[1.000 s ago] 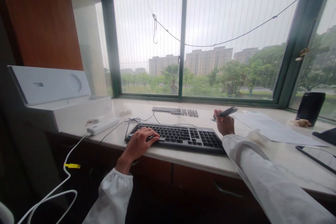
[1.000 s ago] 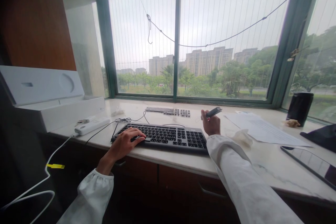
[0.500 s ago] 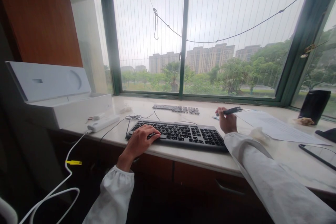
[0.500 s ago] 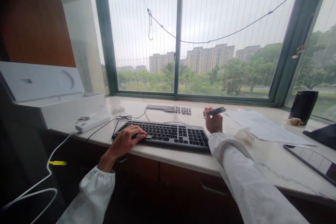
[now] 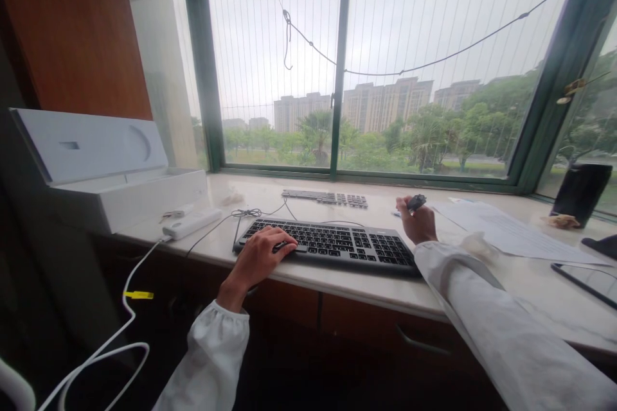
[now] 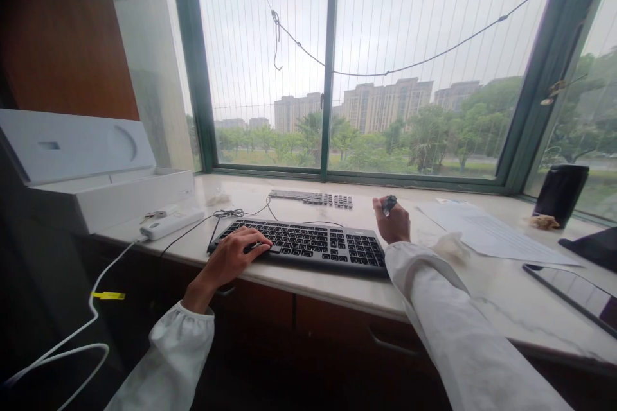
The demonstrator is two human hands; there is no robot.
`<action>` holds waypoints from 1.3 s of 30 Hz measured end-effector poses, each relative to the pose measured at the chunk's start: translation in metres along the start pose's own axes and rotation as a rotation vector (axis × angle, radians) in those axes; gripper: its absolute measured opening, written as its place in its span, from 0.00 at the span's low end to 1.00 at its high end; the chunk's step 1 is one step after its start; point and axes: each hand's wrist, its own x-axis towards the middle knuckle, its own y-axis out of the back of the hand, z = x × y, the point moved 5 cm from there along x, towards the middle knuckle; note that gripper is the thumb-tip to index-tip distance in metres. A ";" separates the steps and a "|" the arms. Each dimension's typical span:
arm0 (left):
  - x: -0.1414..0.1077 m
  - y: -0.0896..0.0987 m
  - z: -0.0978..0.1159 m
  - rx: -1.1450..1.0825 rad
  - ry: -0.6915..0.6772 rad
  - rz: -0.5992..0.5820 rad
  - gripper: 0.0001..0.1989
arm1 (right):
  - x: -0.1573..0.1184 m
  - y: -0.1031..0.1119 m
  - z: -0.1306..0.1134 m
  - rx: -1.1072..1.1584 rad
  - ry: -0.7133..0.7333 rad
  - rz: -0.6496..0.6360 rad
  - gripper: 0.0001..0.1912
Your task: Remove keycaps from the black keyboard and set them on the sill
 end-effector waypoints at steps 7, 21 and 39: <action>0.000 -0.001 0.000 -0.003 -0.010 -0.002 0.10 | -0.002 0.002 -0.006 0.015 -0.005 -0.085 0.30; 0.000 -0.001 -0.001 -0.002 0.013 -0.014 0.09 | -0.003 -0.005 -0.005 -0.079 -0.015 -0.131 0.20; -0.001 -0.001 -0.001 0.006 0.003 -0.005 0.11 | 0.002 -0.008 0.008 -0.054 -0.106 -0.055 0.16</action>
